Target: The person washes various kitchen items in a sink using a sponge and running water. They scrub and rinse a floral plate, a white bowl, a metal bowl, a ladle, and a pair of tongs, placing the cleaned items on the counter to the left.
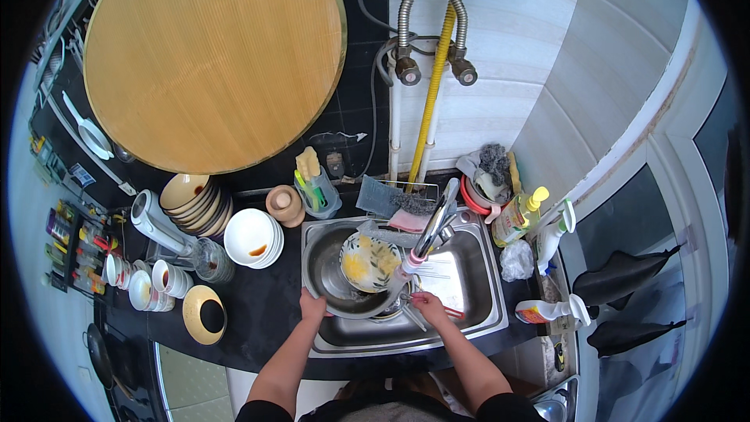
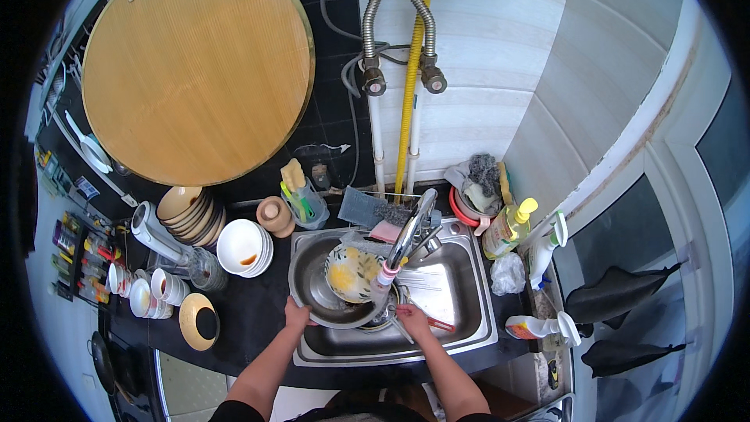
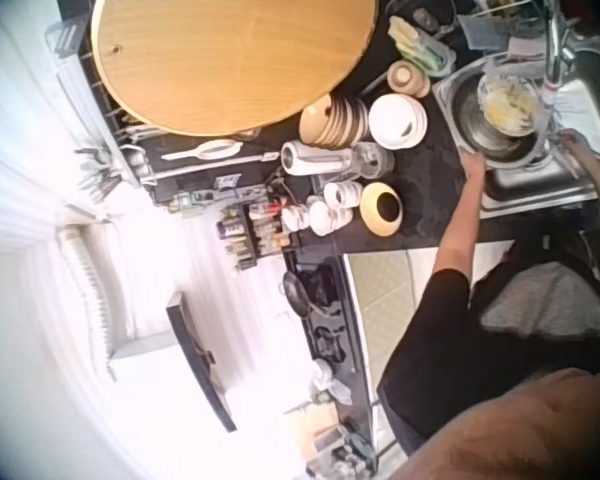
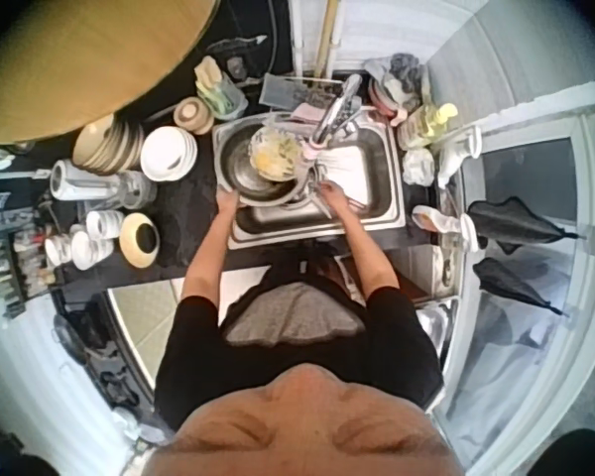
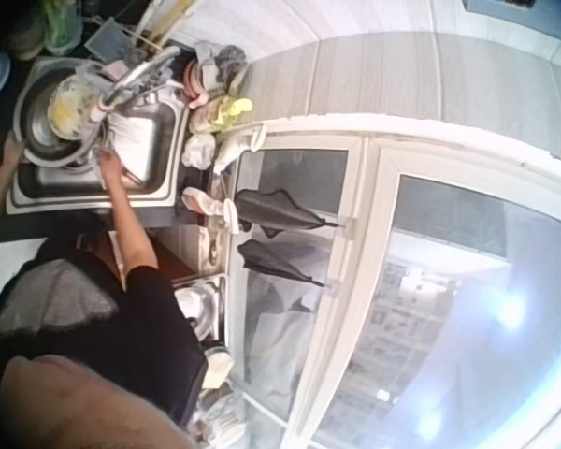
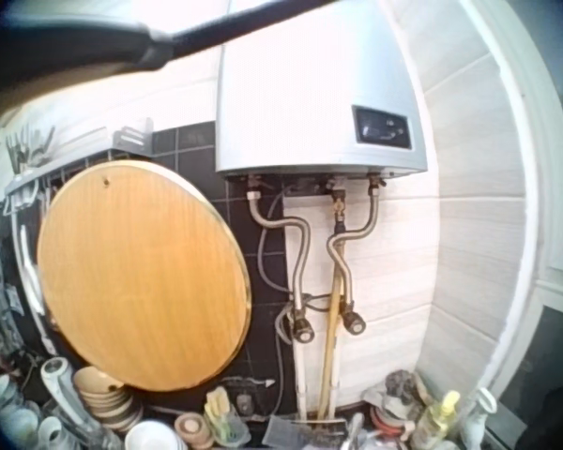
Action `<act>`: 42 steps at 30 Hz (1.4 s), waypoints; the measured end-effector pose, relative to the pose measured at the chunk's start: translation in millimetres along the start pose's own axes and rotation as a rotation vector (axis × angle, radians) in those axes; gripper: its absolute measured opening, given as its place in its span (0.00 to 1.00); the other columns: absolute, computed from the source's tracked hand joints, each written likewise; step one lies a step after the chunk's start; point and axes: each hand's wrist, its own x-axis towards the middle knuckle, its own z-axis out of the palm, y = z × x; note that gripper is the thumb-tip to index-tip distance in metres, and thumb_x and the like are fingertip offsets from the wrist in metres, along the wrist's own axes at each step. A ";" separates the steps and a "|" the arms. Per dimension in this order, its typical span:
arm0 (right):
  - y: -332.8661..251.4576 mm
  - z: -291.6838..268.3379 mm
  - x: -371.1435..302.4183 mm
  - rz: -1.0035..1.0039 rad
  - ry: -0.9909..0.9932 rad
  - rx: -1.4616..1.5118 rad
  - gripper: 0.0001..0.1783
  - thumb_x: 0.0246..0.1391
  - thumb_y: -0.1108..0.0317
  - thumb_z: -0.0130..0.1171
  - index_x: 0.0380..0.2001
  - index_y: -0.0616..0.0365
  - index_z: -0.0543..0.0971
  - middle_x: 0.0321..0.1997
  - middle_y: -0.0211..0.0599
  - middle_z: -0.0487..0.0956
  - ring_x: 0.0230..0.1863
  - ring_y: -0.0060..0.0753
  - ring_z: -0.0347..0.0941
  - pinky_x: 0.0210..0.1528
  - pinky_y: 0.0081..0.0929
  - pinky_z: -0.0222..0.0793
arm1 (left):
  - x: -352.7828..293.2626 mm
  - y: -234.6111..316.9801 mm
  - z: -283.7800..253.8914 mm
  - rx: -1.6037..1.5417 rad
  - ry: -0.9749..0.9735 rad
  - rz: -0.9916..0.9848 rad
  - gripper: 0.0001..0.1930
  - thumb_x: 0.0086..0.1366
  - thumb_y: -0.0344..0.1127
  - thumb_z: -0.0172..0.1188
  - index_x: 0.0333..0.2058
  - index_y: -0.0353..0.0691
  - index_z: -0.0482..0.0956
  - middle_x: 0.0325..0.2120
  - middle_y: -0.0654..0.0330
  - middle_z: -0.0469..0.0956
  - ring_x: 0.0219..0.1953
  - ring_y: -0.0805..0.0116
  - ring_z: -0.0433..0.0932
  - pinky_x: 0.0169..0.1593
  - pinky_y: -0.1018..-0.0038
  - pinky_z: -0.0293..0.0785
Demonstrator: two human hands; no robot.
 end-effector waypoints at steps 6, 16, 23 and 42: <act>-1.0 0.8 -18.3 -0.011 0.053 -1.106 0.25 0.37 0.59 0.60 0.42 0.57 0.75 0.42 0.47 0.74 0.43 0.47 0.71 0.45 0.34 0.67 | -0.3 2.8 -2.6 -0.010 -0.027 0.041 0.22 0.49 0.18 0.52 0.44 0.28 0.57 0.36 0.42 0.70 0.27 0.46 0.77 0.16 0.65 0.79; 56.8 -12.1 23.1 0.162 -0.047 -1.287 0.13 0.49 0.62 0.50 0.38 0.53 0.74 0.39 0.37 0.75 0.45 0.39 0.70 0.53 0.41 0.57 | -3.9 11.9 -11.8 -0.100 -0.130 0.010 0.19 0.51 0.16 0.51 0.42 0.33 0.59 0.37 0.46 0.70 0.30 0.49 0.77 0.20 0.63 0.80; 30.8 -42.6 -12.7 -0.260 0.048 -1.224 0.13 0.45 0.60 0.56 0.32 0.55 0.74 0.31 0.39 0.74 0.37 0.41 0.70 0.40 0.37 0.66 | 11.7 0.8 -14.3 -0.190 -0.101 -0.009 0.20 0.47 0.15 0.49 0.42 0.29 0.62 0.31 0.46 0.74 0.23 0.51 0.78 0.16 0.65 0.78; -69.1 -88.3 -88.4 -0.418 0.090 -1.322 0.12 0.45 0.60 0.57 0.30 0.55 0.73 0.29 0.37 0.71 0.36 0.39 0.68 0.36 0.36 0.64 | 9.5 -20.0 -13.8 -0.198 -0.095 -0.049 0.19 0.44 0.17 0.49 0.40 0.30 0.67 0.29 0.50 0.74 0.23 0.57 0.77 0.16 0.68 0.77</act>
